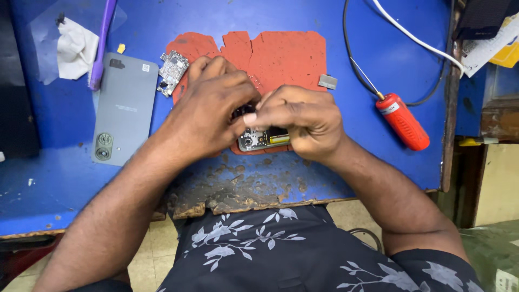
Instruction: The person disassembles a smartphone by removing the back cover and unscrewing internal components. They use a prying tool to separate the back cover, then use a screwdriver to remove screws from the back cover and internal metal plates. The person continues to remove screws from the motherboard area.
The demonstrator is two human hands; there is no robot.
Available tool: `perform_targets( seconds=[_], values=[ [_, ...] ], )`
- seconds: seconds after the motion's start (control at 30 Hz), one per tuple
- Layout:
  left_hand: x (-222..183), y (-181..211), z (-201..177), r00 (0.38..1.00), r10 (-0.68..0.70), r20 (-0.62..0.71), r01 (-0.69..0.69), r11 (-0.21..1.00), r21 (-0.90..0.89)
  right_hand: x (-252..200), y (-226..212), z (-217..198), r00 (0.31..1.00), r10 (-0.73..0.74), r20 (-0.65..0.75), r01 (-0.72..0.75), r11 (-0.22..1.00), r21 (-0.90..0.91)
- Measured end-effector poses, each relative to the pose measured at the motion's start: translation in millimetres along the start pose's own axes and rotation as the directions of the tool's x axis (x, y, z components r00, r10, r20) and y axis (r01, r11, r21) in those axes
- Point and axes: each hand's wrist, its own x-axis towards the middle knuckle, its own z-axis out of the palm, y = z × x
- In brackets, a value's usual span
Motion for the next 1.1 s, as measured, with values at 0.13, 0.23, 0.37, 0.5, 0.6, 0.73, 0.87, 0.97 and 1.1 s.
perform_targets(
  seconds=[0.13, 0.23, 0.37, 0.5, 0.6, 0.73, 0.87, 0.97, 1.1],
  values=[
    [2, 6, 4, 1.0, 0.024, 0.02, -0.025, 0.998, 0.063, 3, 3, 2, 0.995, -0.057, -0.083, 0.051, 0.996, -0.08],
    [2, 10, 11, 0.998, 0.044, 0.042, -0.048, 0.993, 0.107, 2, 2, -1, 0.993, -0.086, -0.083, 0.082, 0.995, -0.05],
    [1, 11, 14, 0.999, 0.046, 0.021, -0.048, 0.992, 0.118, 4, -1, -2, 0.995, -0.049, -0.087, 0.04, 0.994, -0.104],
    [1, 11, 17, 0.998, 0.062, 0.005, -0.062, 0.989, 0.131, 6, -1, -3, 0.99, -0.125, -0.064, 0.118, 0.988, -0.103],
    [1, 11, 18, 0.997, 0.083, 0.0, -0.082, 0.985, 0.149, 3, 1, -4, 0.994, -0.083, -0.073, 0.073, 0.989, -0.125],
    [2, 12, 20, 0.997, 0.081, -0.01, -0.077, 0.975, 0.208, -1, 5, -5, 0.999, -0.022, -0.049, 0.02, 0.999, -0.044],
    [2, 13, 20, 0.995, 0.1, 0.003, -0.098, 0.967, 0.235, -3, 6, -7, 0.995, -0.082, -0.059, 0.08, 0.996, -0.029],
    [1, 13, 20, 0.996, 0.093, 0.005, -0.091, 0.966, 0.243, -1, 4, -6, 1.0, 0.007, -0.021, -0.007, 1.0, 0.003],
    [2, 13, 20, 0.993, 0.119, 0.0, -0.114, 0.957, 0.266, 2, -1, -5, 0.992, -0.12, -0.04, 0.115, 0.986, -0.118]
  ],
)
